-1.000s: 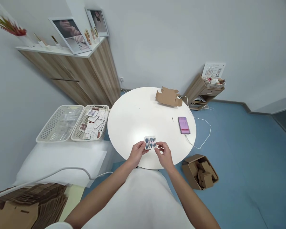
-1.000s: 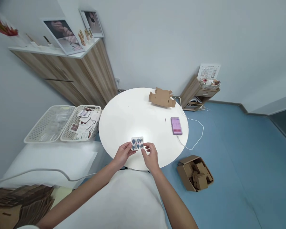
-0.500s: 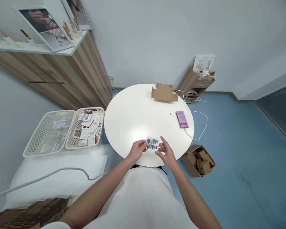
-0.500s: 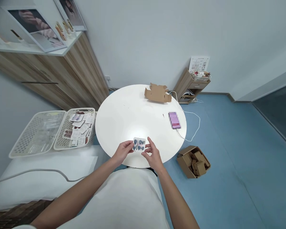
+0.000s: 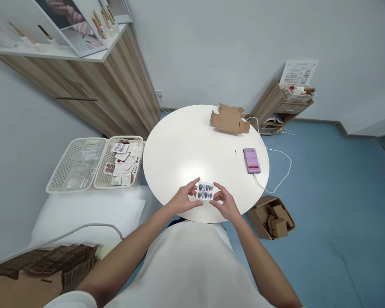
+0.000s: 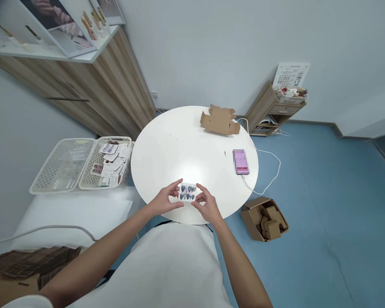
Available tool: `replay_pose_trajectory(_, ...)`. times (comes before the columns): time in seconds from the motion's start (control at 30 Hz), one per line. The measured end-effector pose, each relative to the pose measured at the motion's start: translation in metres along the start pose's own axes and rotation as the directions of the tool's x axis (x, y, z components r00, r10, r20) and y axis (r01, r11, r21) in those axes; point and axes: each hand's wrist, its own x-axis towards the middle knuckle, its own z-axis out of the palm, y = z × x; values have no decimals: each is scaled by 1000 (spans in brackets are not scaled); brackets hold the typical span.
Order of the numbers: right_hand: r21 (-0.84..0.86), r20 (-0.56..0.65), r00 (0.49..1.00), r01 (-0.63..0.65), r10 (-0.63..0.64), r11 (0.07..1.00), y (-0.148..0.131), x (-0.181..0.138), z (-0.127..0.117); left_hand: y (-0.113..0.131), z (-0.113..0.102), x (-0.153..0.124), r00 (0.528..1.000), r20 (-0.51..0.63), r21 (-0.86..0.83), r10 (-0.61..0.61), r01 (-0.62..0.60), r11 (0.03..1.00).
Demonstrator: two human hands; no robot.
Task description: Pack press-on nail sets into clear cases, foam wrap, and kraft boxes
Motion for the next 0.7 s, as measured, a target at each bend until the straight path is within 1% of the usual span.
replay_pose_trajectory(0.1, 6, 46, 999, -5, 5, 1000, 2, 8, -8, 0, 0, 6, 999, 23, 138, 38, -41, 990)
replay_pose_trajectory(0.23, 7, 87, 996, -8, 7, 1000, 8, 16, -18, -3, 3, 16, 998, 23, 223, 53, -57, 973)
replay_pose_trajectory(0.4, -14, 152, 988, -16, 18, 1000, 17, 23, -28, -7, 6, 19, 999, 45, 325, 0, -15, 946)
replay_pose_trajectory(0.53, -63, 203, 978, -33, 45, 997, 21, 27, -28, -14, 7, 14, 999, 16, 414, -42, 31, 910)
replay_pose_trajectory(0.7, -163, 236, 970, -18, 57, 986, 21, 37, -20, -26, 3, 6, 998, -48, 499, -41, 60, 864)
